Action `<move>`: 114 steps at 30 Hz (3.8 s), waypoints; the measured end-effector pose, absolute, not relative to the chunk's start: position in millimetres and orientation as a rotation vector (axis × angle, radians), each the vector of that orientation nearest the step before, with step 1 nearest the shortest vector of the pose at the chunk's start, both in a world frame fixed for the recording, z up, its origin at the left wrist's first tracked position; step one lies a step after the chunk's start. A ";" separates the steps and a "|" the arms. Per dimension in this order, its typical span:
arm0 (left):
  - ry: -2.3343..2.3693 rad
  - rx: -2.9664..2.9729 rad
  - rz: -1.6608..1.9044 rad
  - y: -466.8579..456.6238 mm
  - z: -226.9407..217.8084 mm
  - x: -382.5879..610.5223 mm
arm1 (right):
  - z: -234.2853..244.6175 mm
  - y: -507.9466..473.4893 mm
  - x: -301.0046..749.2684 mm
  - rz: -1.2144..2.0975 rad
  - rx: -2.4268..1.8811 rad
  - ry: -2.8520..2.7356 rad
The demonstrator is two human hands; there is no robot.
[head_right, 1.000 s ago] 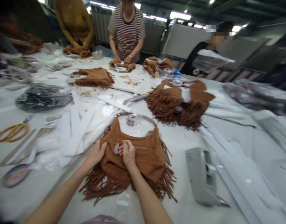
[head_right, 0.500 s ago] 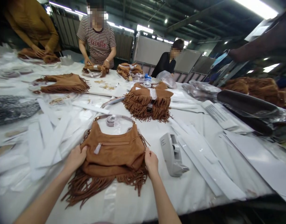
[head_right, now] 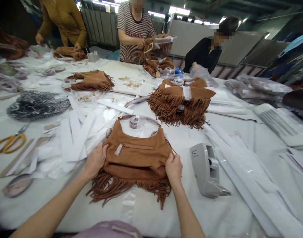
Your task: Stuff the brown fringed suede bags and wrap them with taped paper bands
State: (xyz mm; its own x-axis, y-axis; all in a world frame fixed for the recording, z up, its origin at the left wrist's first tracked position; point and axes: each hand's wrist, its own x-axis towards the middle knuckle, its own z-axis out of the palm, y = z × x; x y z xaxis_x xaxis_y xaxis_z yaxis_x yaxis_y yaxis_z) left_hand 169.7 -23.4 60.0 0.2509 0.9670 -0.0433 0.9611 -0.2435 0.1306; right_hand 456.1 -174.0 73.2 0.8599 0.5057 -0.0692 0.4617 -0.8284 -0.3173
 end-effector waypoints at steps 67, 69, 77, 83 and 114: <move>0.932 2.359 0.458 -20.0 95.6 191.1 | 77.1 -109.4 355.1 -0.083 -1.889 -2.161; 1.044 2.373 0.583 -41.5 88.9 168.6 | 75.7 -108.8 357.3 -0.037 -1.844 -2.220; 1.154 2.452 0.589 -76.5 61.6 155.5 | 68.6 -102.8 357.1 0.117 -1.946 -2.186; 1.190 2.580 0.483 -77.0 60.9 159.8 | 68.1 -102.2 356.1 0.282 -2.026 -2.028; 0.920 2.336 0.638 -67.9 23.8 133.3 | 114.0 -205.4 441.9 0.852 -2.108 -0.541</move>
